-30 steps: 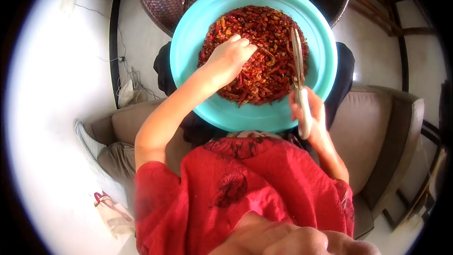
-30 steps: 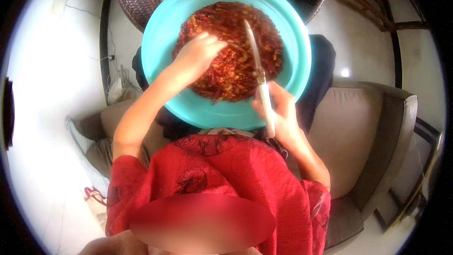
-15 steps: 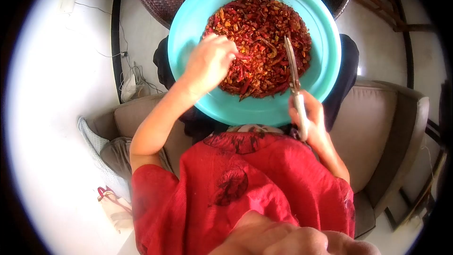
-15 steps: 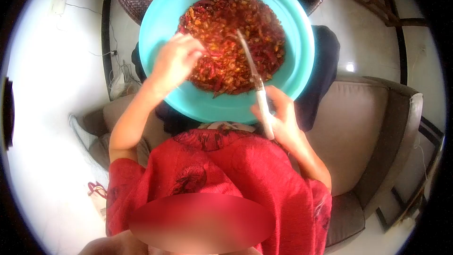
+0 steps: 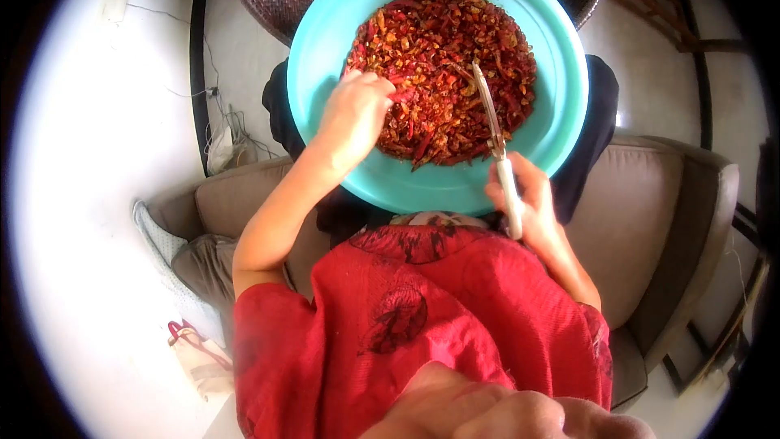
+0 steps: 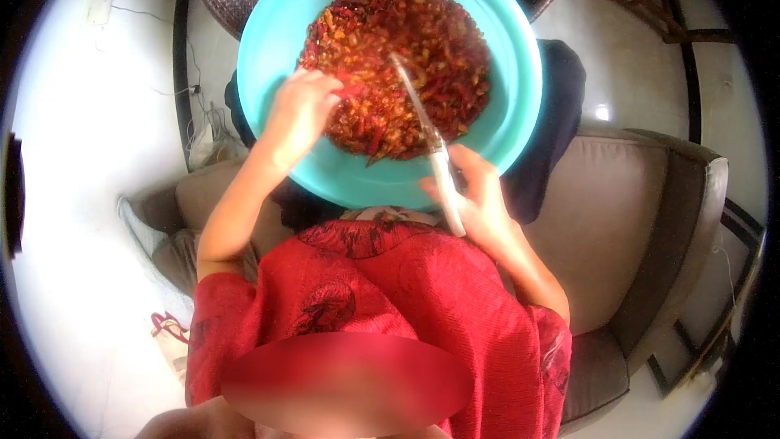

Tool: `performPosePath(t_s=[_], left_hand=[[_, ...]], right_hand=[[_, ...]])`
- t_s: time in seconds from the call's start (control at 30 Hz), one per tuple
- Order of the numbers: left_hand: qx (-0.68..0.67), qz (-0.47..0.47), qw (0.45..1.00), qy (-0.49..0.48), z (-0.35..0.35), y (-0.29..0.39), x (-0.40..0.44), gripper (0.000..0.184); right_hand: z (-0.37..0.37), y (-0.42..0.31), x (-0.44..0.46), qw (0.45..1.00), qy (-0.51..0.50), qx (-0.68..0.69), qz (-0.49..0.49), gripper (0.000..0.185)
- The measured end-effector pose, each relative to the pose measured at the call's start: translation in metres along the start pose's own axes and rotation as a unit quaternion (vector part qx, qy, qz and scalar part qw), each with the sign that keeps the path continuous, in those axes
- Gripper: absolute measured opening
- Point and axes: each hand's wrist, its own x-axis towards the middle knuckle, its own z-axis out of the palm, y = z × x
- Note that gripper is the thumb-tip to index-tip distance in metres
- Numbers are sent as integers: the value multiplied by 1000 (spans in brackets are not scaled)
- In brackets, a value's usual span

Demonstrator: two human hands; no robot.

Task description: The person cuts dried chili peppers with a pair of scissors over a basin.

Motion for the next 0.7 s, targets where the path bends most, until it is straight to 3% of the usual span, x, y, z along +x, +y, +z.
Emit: performPosePath(t_s=[0.17, 0.23, 0.33, 0.37, 0.5, 0.7], left_hand=[[10, -34, 994, 99, -21, -1, 0, 21], [-29, 9, 998, 51, -22, 4, -4, 22], [-84, 144, 985, -44, 1, 2, -13, 20], [-42, 188, 976, -99, 2, 0, -14, 22], [73, 249, 950, -171, 9, -8, -4, 28], [128, 325, 922, -167, 22, -12, 7, 12]], right_hand=[[1, 2, 3, 1000, -9, 2, 8, 31], [3, 2, 3, 1000, -6, 6, 8, 31], [4, 0, 3, 1000, -6, 5, 8, 31], [4, 0, 3, 1000, -8, 2, 8, 31], [5, 0, 4, 1000, -11, -18, 2, 30], [8, -1, 4, 1000, 3, -5, -4, 29]])
